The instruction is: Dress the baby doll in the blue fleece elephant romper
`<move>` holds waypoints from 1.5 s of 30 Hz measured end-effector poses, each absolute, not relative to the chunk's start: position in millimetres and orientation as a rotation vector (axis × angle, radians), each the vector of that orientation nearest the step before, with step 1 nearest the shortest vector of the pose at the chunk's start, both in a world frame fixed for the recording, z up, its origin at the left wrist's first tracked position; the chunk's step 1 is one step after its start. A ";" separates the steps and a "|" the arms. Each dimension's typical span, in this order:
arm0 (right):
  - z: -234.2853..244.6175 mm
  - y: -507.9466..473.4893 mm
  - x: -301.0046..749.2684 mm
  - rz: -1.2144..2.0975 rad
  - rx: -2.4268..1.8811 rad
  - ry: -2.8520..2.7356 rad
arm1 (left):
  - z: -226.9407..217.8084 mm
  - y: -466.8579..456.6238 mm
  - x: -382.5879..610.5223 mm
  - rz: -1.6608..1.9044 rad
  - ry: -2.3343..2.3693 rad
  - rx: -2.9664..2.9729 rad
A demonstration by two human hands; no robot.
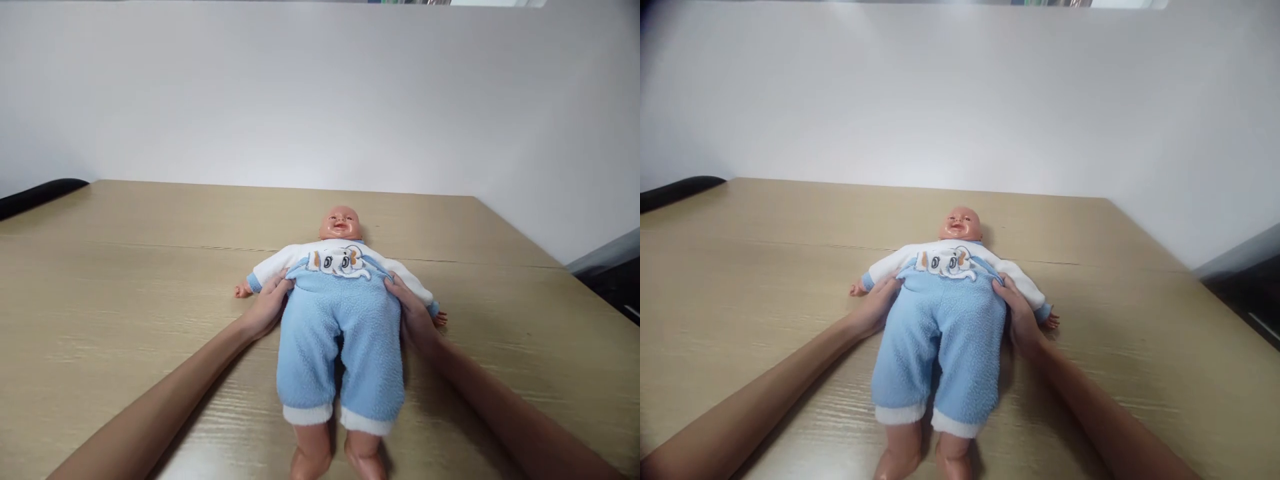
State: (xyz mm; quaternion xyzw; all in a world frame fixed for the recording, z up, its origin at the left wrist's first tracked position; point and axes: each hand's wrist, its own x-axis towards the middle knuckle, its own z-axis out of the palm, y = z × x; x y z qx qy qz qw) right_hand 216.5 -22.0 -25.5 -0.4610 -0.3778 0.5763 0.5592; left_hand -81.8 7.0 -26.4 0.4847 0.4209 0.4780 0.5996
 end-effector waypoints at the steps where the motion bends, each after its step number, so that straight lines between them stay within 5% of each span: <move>1: -27.1 -19.4 220.8 1.331 -1.087 -0.978 | -26.1 7.5 -82.6 1.091 0.930 1.108; 13: -11.0 -21.1 285.2 0.969 -1.094 -2.058 | 2.6 25.8 -133.7 0.610 0.897 1.871; 25: -7.9 -38.0 231.1 1.545 -1.021 -0.921 | -23.8 2.5 -88.1 0.993 0.726 0.972; 45: -5.7 -33.3 212.6 1.454 -0.931 -1.037 | -13.3 11.7 -87.1 1.056 0.700 0.930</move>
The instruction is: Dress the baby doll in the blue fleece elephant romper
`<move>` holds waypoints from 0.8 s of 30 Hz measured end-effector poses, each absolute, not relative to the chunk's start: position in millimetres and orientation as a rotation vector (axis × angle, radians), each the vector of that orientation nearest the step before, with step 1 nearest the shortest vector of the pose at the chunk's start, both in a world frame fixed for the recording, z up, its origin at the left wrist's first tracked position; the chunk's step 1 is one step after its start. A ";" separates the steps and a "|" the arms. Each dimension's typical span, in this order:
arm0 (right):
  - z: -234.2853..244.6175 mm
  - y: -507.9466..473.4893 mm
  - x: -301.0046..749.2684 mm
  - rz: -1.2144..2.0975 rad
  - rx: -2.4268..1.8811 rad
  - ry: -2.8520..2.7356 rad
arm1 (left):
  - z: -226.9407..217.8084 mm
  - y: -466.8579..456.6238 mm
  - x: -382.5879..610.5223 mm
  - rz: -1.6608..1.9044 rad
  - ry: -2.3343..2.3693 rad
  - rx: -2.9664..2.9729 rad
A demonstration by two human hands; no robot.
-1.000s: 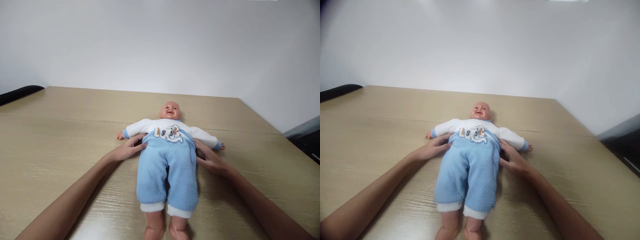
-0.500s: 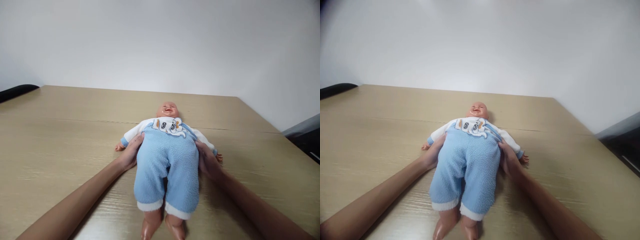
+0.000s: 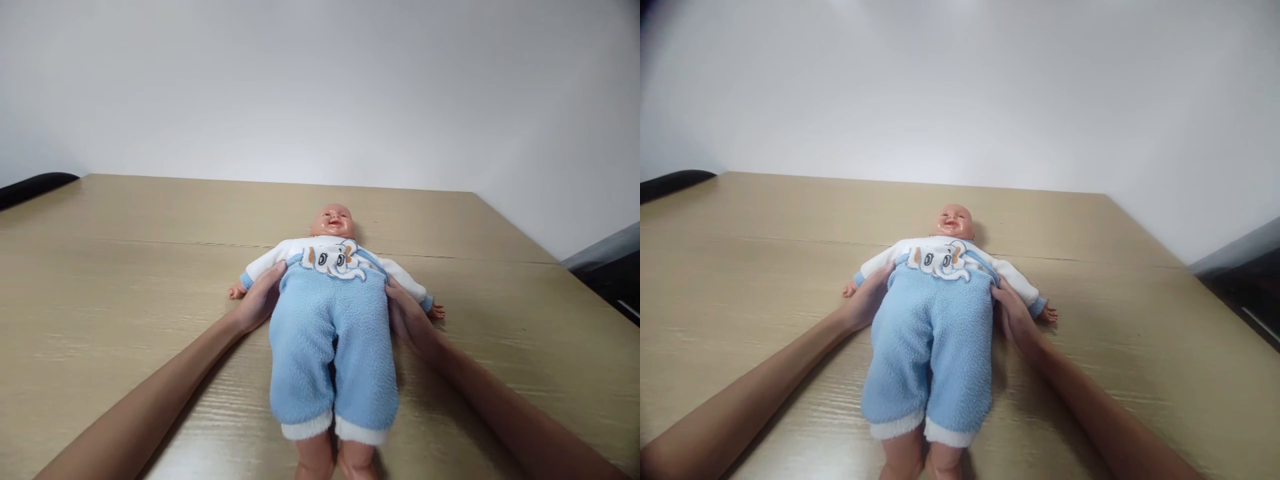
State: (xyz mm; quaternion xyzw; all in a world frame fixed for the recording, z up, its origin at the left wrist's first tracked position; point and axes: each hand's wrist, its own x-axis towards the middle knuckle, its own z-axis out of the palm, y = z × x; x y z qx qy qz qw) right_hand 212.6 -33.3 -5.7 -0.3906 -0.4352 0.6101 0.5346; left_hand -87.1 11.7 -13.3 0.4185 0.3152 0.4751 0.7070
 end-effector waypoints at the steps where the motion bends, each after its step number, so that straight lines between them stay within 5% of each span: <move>1: -5.2 -33.4 213.5 1.453 -0.939 -1.056 | -14.5 13.1 -91.6 1.039 0.677 0.990; 17: -12.6 -30.6 254.6 1.070 -1.215 -1.657 | -9.6 18.1 -119.3 0.827 0.953 1.769; 24: -9.4 -30.5 249.0 1.184 -1.160 -1.572 | -13.7 13.6 -115.5 0.880 1.076 1.656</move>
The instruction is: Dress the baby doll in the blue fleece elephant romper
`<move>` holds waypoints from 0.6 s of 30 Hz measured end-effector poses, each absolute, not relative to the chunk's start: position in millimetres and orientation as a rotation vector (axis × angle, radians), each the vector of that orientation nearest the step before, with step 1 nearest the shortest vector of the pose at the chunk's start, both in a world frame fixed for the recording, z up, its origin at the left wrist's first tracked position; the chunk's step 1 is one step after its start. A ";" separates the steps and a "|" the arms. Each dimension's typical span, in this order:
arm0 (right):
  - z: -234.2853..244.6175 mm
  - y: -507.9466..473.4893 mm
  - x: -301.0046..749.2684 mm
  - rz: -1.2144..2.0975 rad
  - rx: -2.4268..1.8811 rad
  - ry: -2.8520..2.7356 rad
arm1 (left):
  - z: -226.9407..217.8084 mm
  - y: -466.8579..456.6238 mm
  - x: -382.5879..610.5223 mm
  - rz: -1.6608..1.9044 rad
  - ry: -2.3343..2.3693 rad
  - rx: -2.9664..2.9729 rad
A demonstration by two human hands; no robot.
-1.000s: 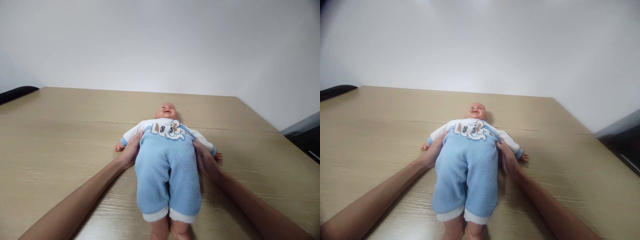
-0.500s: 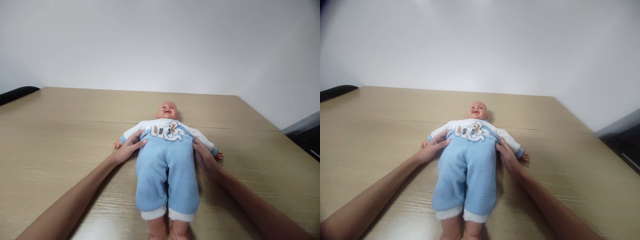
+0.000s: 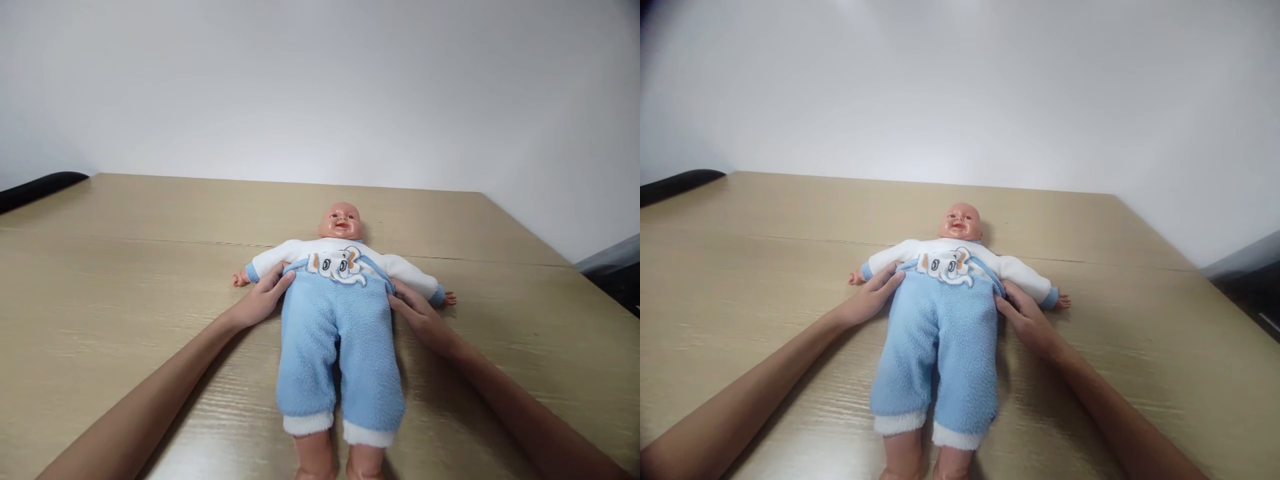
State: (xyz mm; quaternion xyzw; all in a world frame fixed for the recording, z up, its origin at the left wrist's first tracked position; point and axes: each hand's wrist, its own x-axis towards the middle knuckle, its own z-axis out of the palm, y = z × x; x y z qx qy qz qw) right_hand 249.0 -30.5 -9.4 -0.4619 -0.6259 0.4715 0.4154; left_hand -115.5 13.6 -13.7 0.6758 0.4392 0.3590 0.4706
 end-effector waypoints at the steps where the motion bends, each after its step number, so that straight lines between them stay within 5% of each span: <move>1: -9.8 -31.7 242.2 1.265 -1.137 -1.441 | -15.8 12.2 -110.9 0.928 1.077 1.558; 7: -18.4 -33.8 213.7 1.463 -1.023 -0.932 | -34.8 10.4 -84.9 1.145 1.014 1.021; 18: -16.9 -30.4 215.9 1.320 -0.982 -1.014 | -13.6 15.9 -101.0 0.990 0.939 1.454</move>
